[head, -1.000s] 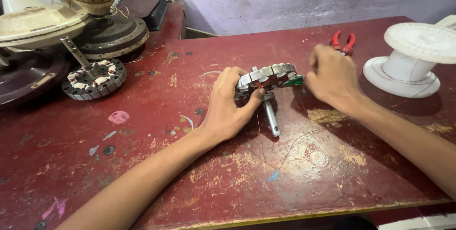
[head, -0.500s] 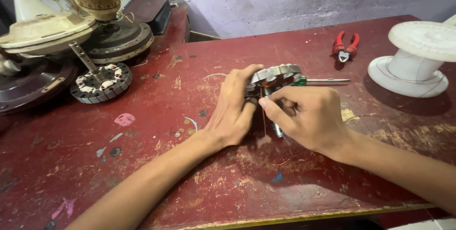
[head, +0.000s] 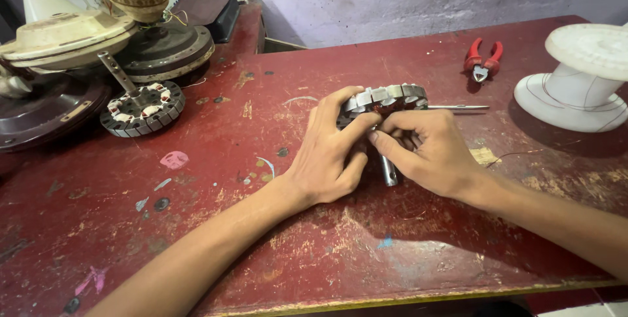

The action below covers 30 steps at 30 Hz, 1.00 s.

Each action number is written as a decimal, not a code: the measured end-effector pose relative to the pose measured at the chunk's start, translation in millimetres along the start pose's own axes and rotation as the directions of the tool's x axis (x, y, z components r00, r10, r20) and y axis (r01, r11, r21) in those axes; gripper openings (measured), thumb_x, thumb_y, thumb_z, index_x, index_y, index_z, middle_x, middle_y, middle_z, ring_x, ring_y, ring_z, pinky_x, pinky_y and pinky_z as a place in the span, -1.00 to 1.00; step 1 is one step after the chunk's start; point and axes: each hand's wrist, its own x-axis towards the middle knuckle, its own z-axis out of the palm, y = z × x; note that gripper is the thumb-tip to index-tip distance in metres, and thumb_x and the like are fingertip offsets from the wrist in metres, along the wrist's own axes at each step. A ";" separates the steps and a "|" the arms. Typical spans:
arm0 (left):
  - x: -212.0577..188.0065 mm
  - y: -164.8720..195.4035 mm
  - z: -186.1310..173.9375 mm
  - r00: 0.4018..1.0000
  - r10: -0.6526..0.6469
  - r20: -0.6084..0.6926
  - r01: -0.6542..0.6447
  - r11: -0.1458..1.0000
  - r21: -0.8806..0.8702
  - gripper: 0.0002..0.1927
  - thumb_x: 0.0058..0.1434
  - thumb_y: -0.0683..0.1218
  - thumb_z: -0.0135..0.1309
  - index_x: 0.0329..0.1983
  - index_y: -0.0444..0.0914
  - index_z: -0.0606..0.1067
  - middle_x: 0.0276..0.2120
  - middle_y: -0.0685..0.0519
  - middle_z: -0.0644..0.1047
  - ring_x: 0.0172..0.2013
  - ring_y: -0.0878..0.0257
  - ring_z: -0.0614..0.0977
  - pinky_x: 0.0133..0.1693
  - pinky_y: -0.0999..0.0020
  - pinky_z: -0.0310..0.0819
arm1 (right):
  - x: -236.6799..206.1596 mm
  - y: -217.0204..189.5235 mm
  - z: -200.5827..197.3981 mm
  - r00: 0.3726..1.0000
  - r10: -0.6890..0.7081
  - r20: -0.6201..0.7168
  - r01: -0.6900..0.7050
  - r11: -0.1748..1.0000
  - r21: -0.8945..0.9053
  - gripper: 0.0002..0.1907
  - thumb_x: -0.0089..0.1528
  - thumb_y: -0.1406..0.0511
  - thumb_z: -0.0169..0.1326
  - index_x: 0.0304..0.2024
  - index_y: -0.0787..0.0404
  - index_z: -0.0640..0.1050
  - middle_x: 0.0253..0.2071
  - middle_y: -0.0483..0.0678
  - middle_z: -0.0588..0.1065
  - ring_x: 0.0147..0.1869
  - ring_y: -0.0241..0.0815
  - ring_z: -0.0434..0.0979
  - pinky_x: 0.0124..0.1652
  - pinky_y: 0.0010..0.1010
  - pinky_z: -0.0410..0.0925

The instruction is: The person winds copper wire around a motor armature using a green-handled screwdriver to guide and pack the wire into slots. They repeatedly adjust the wire with their fingers and the screwdriver to ensure tight placement.

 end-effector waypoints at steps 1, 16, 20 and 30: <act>-0.1 -0.1 0.0 1.000 -0.008 0.005 0.008 1.000 -0.002 -0.44 0.09 -0.18 0.08 0.23 -0.21 0.41 0.32 -0.30 0.25 0.26 -0.24 0.35 0.32 -0.08 0.21 | 0.4 0.0 -1.0 1.000 -0.027 -0.009 0.027 1.000 -0.006 -0.87 0.22 0.33 0.20 -0.36 0.30 0.66 -0.65 -0.14 0.46 -0.61 -0.42 0.28 -0.60 -0.45 0.12; 1.3 2.2 1.6 0.998 -0.064 0.019 0.064 0.998 0.007 -0.46 0.05 -0.15 0.07 0.18 -0.20 0.41 0.20 -0.32 0.27 0.12 -0.23 0.36 0.20 -0.08 0.23 | 26.1 -10.3 -54.4 0.738 -0.630 0.242 0.571 0.393 -0.720 -0.94 0.23 0.33 0.29 -0.34 0.19 0.70 -0.44 -0.07 0.60 -0.29 -0.20 0.55 -0.34 -0.33 0.27; 1.7 2.1 2.1 0.998 -0.067 0.011 0.067 0.998 0.013 -0.47 0.06 -0.14 0.07 0.17 -0.19 0.42 0.21 -0.31 0.27 0.13 -0.22 0.36 0.21 -0.07 0.23 | 25.0 -6.8 -58.6 0.711 -0.673 0.203 0.503 0.285 -0.816 -0.96 0.19 0.35 0.27 -0.37 0.12 0.71 -0.47 -0.16 0.60 -0.23 -0.24 0.55 -0.19 -0.34 0.27; 1.6 1.9 5.9 0.997 -0.076 0.020 0.075 0.997 0.020 -0.44 0.03 -0.13 0.06 0.18 -0.17 0.41 0.21 -0.29 0.27 0.14 -0.20 0.35 0.21 -0.06 0.21 | 36.6 78.0 -105.5 0.751 -0.655 0.084 0.240 0.152 -0.959 -0.86 0.32 0.36 0.15 -0.20 0.02 0.71 -0.37 -0.25 0.57 -0.19 -0.34 0.39 0.10 -0.38 0.10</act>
